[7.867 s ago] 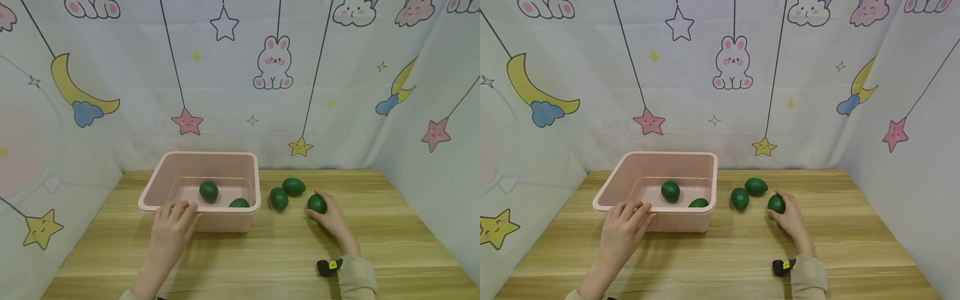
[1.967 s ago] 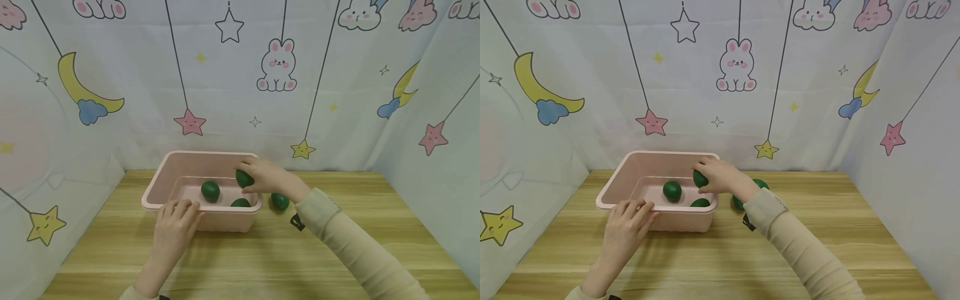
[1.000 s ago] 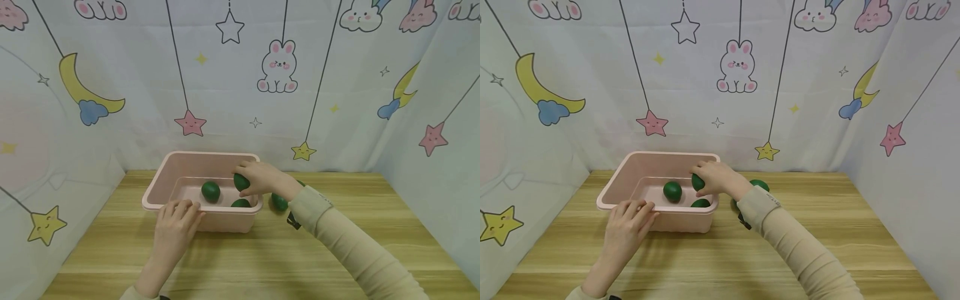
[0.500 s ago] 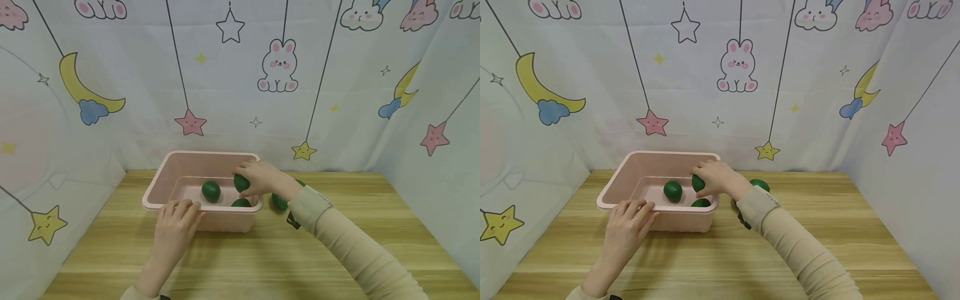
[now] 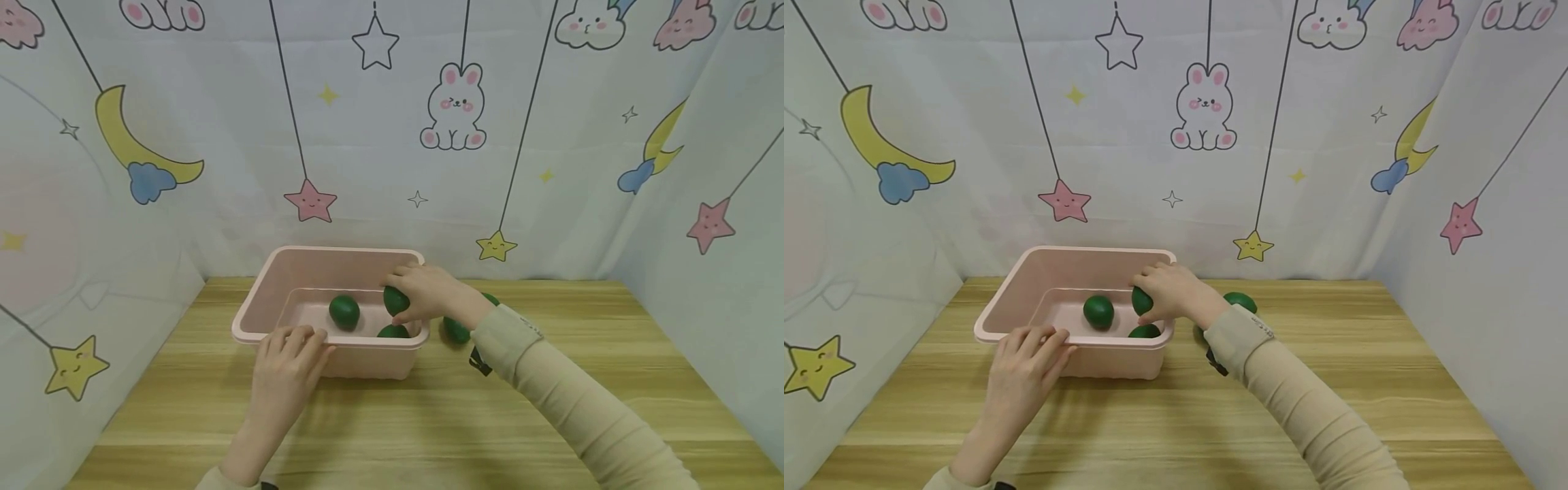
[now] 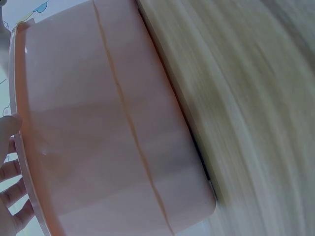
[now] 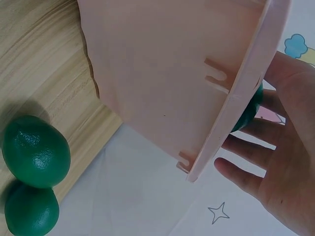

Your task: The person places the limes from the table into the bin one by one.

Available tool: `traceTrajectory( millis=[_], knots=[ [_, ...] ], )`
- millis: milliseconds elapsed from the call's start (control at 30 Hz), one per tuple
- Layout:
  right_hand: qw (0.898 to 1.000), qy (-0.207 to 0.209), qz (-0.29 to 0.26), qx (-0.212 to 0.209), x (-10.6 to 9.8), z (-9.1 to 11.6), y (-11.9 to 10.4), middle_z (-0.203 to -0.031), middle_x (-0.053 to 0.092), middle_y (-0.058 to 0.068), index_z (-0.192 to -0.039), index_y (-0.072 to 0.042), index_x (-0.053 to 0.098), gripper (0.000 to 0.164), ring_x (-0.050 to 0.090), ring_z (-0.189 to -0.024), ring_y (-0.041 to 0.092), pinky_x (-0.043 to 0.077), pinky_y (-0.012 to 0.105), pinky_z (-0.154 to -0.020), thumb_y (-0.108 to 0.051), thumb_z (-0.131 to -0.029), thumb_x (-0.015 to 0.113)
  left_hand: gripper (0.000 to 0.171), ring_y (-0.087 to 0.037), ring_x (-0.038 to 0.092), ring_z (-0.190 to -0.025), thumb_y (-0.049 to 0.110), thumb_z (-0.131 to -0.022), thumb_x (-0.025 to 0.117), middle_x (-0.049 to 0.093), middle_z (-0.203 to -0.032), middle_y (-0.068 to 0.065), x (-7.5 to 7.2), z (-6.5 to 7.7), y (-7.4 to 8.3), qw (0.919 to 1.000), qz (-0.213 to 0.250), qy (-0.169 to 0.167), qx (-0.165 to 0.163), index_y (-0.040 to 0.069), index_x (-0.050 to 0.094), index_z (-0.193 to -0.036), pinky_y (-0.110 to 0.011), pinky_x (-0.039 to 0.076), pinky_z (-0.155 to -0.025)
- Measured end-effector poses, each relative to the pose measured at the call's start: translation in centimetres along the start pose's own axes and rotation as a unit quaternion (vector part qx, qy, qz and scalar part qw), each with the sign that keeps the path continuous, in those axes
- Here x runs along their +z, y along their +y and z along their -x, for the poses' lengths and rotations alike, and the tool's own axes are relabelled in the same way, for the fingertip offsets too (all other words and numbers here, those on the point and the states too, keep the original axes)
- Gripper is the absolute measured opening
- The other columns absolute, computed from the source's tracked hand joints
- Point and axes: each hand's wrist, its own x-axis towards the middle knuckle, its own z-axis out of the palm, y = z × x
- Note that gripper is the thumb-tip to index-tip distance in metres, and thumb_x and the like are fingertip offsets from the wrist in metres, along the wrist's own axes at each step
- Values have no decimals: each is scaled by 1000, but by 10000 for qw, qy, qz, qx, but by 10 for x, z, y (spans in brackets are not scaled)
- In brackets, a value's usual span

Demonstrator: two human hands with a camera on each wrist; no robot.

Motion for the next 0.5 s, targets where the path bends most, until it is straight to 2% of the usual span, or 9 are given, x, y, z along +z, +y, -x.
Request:
traceTrajectory(
  millis=[300, 500],
  knots=[
    [10000, 4, 57, 2, -1, 0, 2, -130, 60, 2, -132, -19, 55, 55, 53, -122, 22, 49, 42, -96, -41, -85, 70, 42, -31, 54, -89, 43, -100, 43, 62, -91, -8, -2, 0, -1, 9997, -55, -234, -24, 10, 68, -95, -44, 43, -78],
    [9999, 98, -5, 59, 0, 3, 2, -129, 60, 4, -131, -16, 57, 52, 53, -123, 23, 48, 44, -99, -39, -85, 70, 43, -31, 54, -86, 43, -100, 42, 62, -89, -8, -1, -2, 0, 10000, 6, -59, -1, 9, 68, -93, -44, 43, -76]
  ],
)
